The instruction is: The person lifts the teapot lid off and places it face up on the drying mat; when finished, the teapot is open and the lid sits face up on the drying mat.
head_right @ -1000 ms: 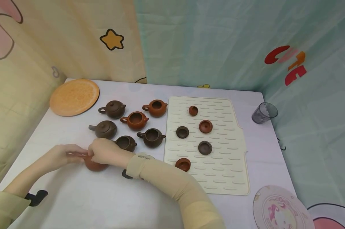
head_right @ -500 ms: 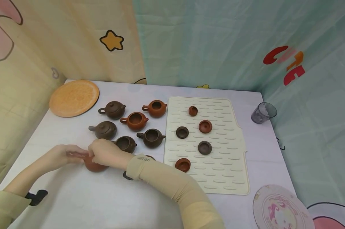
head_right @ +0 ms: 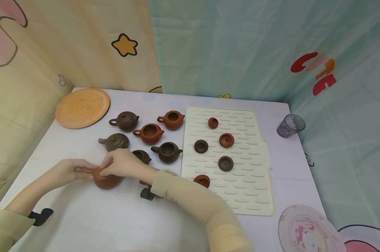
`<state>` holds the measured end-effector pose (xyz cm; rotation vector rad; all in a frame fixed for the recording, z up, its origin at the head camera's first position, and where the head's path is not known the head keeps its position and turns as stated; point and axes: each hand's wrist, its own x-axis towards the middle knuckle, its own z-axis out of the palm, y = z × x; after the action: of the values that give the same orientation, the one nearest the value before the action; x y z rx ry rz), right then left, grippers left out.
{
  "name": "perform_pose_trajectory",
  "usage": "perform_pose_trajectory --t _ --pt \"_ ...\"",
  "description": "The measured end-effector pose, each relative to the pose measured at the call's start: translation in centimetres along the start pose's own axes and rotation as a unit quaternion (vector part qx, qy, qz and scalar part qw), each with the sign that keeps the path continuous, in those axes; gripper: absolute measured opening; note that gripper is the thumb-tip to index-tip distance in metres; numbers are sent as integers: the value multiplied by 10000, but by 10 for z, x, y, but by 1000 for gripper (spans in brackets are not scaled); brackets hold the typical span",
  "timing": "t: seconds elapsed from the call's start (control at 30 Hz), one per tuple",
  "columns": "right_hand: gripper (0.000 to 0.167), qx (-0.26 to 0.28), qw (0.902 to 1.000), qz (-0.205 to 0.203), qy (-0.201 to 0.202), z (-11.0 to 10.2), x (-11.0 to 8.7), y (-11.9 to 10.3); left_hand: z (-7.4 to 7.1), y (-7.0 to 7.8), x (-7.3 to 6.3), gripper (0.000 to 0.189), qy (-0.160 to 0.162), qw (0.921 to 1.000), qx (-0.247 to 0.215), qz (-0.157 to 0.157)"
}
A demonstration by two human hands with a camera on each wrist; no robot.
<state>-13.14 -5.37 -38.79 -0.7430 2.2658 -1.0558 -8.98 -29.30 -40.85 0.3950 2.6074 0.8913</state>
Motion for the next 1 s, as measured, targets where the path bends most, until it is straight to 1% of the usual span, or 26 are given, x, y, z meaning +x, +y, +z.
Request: perform_pose_trajectory --t 0.07,0.1,0.17,0.2,0.27,0.37,0.4,0.47,0.53,0.57,0.63,0.8,0.83,0.97,1.0 --pt "12 686 9969 363 -134 -10 -7 6 1 -1 0 31 59 10000 11 14" --pt "12 1068 9926 539 -208 -16 -12 9 1 -1 0 31 88 10000 12 21" --pt "15 1755 9813 728 -310 -28 -22 18 2 -2 -1 31 139 9999 -9 28" --pt "17 2163 9725 792 -340 -34 -28 23 2 -2 -1 31 161 9999 -11 39" --pt "19 2968 9501 892 -364 -47 -43 34 2 -3 -2 31 183 9998 -20 63" --pt "18 3858 9181 845 -339 -68 -68 54 2 -2 -2 31 185 9998 -29 94" --pt "17 4074 9088 847 -298 -75 -77 62 2 -2 -2 31 184 9998 -18 109" --pt "17 4409 8935 834 -190 -88 -96 79 1 0 -1 31 193 9997 23 145" --pt "21 4645 8817 826 -32 -100 -116 97 1 1 0 31 216 9996 111 175" --pt "23 4731 8771 825 48 -105 -126 106 1 1 0 31 226 9995 158 179" --pt "26 4823 8723 790 162 -114 -144 124 0 2 0 30 247 9993 232 161" --pt "26 4866 8684 828 473 -126 -181 162 1 1 0 31 215 9996 139 80" --pt "25 4872 8672 866 548 -127 -187 167 1 1 0 31 216 9997 120 72" --pt "21 5059 8514 1106 835 -128 -208 184 2 -1 0 31 211 9997 85 105" --pt "23 5051 8510 1148 867 -128 -213 187 2 -1 0 31 228 9996 97 138"
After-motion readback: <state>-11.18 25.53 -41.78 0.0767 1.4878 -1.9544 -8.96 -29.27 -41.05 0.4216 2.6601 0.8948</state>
